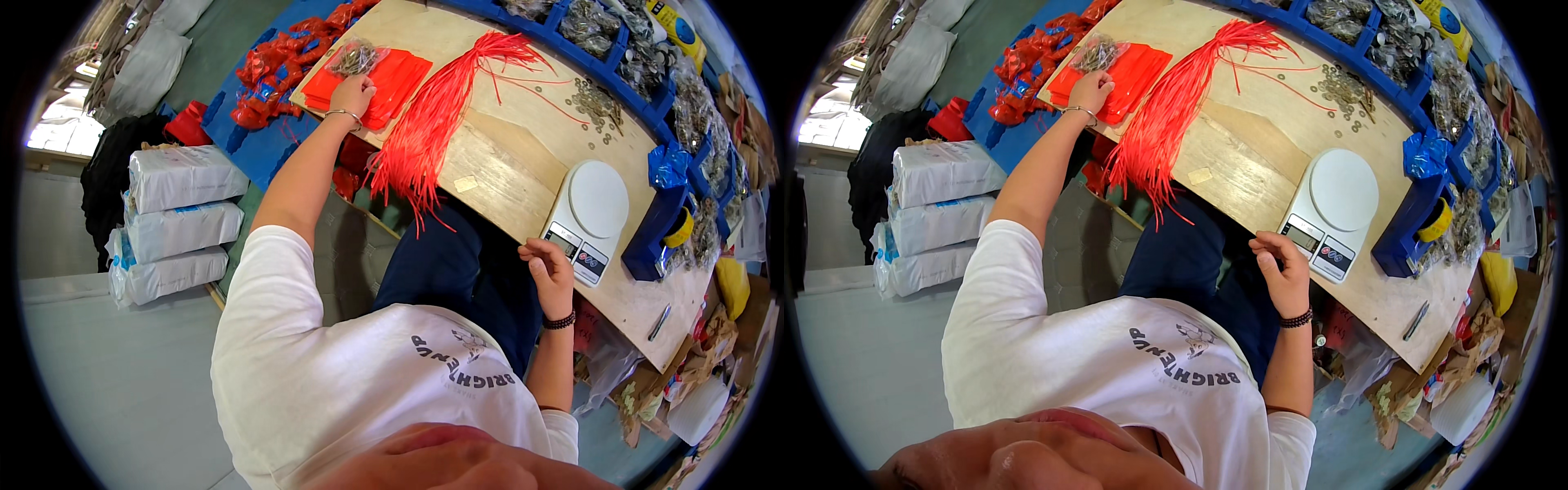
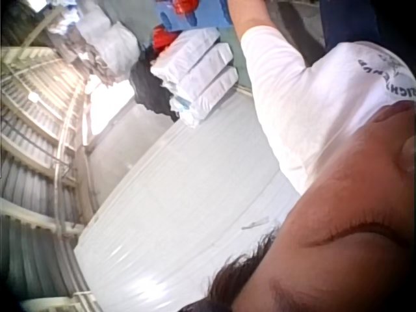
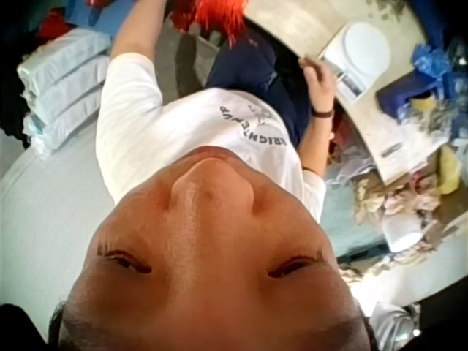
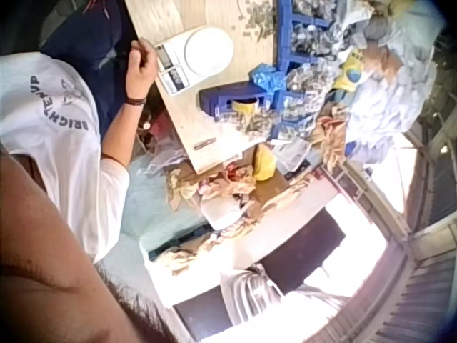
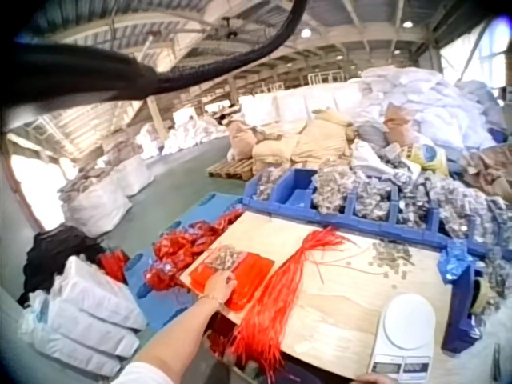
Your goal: The person weighs metal washers and screws on a digital scale, places them into small red bags, and seals the bags using tape.
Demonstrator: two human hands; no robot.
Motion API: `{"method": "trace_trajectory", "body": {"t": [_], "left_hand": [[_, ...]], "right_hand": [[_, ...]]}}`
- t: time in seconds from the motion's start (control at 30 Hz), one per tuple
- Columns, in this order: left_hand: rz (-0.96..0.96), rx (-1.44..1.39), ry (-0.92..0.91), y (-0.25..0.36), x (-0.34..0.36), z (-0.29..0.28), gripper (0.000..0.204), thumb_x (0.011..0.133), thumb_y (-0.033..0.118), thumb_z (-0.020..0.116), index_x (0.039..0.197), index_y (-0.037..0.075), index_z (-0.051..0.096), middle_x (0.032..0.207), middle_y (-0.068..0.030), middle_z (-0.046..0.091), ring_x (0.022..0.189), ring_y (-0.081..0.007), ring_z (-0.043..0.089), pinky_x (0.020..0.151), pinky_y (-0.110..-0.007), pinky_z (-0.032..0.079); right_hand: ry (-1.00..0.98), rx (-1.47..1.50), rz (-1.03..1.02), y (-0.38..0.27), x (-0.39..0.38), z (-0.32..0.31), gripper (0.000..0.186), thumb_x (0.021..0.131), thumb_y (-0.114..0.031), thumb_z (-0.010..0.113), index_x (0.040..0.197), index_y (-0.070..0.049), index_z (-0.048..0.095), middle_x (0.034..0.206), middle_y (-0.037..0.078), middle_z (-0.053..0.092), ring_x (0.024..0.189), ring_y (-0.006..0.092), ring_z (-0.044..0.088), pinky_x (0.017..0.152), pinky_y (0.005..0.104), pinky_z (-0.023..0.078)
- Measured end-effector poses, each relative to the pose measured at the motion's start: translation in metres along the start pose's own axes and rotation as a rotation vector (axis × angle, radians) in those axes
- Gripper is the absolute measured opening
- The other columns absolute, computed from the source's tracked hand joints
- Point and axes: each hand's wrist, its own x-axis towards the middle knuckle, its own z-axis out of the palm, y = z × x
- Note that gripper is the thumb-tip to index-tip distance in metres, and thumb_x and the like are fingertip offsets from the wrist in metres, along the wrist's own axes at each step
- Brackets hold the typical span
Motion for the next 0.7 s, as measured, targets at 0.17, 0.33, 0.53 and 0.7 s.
{"method": "trace_trajectory", "body": {"t": [0.17, 0.33, 0.53, 0.7], "left_hand": [[-0.186, -0.468, 0.201, -0.003, 0.025, -0.017, 0.016, 0.081, 0.016, 0.065, 0.091, 0.004, 0.068, 0.091, -0.0108, 0.068, 0.082, -0.0232, 0.064, 0.074, -0.033, 0.049], [0.108, -0.580, 0.114, 0.088, -0.017, -0.030, 0.011, 0.086, 0.013, 0.061, 0.083, 0.003, 0.063, 0.081, -0.0059, 0.066, 0.075, -0.0164, 0.061, 0.070, -0.031, 0.048], [0.360, -0.616, -0.382, 0.174, -0.112, 0.004, 0.012, 0.086, 0.013, 0.060, 0.090, 0.002, 0.060, 0.078, -0.0064, 0.061, 0.073, -0.0134, 0.057, 0.068, -0.029, 0.048], [0.339, -0.566, -0.543, 0.193, -0.123, 0.020, 0.014, 0.085, 0.015, 0.061, 0.088, 0.002, 0.058, 0.076, -0.0069, 0.059, 0.070, -0.0131, 0.056, 0.066, -0.027, 0.047]], "right_hand": [[-0.007, -0.006, -0.001, -0.003, 0.000, 0.002, 0.025, 0.088, -0.001, 0.056, 0.114, 0.001, 0.058, 0.101, 0.010, 0.067, 0.092, 0.0155, 0.063, 0.083, 0.0275, 0.050], [0.016, -0.028, -0.025, -0.009, 0.019, 0.007, 0.030, 0.088, 0.000, 0.056, 0.118, -0.002, 0.056, 0.098, 0.008, 0.066, 0.090, 0.0132, 0.062, 0.082, 0.0265, 0.049], [-0.126, -0.127, 0.008, -0.009, 0.075, 0.040, 0.066, 0.085, -0.007, 0.062, 0.143, -0.013, 0.031, 0.104, 0.013, 0.063, 0.082, 0.0138, 0.061, 0.080, 0.0274, 0.049], [0.175, -0.495, -0.063, 0.018, 0.104, 0.046, 0.040, 0.085, -0.030, 0.064, 0.117, -0.007, 0.056, 0.088, 0.016, 0.065, 0.080, 0.0291, 0.064, 0.075, 0.0367, 0.051]]}}
